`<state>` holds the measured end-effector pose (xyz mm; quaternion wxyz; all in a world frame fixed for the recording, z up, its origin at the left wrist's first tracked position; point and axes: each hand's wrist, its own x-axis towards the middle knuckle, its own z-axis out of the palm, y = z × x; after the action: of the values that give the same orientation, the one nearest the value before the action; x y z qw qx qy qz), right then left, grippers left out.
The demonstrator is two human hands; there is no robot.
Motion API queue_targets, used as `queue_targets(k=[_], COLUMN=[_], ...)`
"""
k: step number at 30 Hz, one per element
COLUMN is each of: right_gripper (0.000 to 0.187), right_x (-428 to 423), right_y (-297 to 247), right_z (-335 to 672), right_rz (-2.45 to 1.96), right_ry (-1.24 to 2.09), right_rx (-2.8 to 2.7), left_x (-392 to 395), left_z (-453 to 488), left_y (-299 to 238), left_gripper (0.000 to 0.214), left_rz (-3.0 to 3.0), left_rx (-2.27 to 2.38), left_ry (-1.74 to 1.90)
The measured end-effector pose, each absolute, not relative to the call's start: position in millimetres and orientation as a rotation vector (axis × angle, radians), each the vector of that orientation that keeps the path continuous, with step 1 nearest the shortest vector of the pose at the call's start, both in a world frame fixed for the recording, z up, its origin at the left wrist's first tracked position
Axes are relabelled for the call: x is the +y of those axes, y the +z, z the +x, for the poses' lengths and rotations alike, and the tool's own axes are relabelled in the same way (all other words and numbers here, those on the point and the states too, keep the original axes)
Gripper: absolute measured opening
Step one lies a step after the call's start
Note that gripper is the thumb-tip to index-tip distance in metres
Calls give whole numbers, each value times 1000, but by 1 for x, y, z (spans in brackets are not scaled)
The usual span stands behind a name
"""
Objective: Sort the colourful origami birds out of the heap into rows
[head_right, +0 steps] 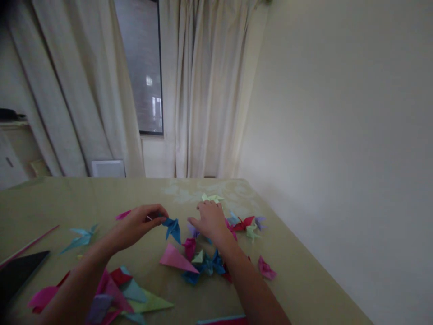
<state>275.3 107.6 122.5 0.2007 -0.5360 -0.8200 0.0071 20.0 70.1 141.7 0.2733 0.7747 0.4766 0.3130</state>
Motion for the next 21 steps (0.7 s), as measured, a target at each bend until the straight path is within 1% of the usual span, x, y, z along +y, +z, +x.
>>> queue_targets(k=[3,5,8,12,14,18,21], right_gripper=[27,26,22,33,34,24,16], right_x=[91,79,64,60,64,70,71], right_y=[149,165,181,184,183,181,183], right_z=[277,278,278,280,281,283,286], right_rz=[-1155,-958,-859,-847,-843,-854,-866], right_ry=[350,601,780,688,595,467,422], right_rx=[-2225,-2204,-2195,-2196,-2194,-2217,-2242], left_x=[71,71,67,62,61,60,60], left_z=[27,33,42,51,54,57,58], left_y=[142,143,149,157,158,156,155], left_gripper=[28,30,34,40,42,42,39], left_rz=[1989,1895,1756,1622,1577,1566,1622], left_rx=[1252,1231,1202,1167,1145,1084,1046], left_ry=[972,1060,1161,1224,1242,1232,1158])
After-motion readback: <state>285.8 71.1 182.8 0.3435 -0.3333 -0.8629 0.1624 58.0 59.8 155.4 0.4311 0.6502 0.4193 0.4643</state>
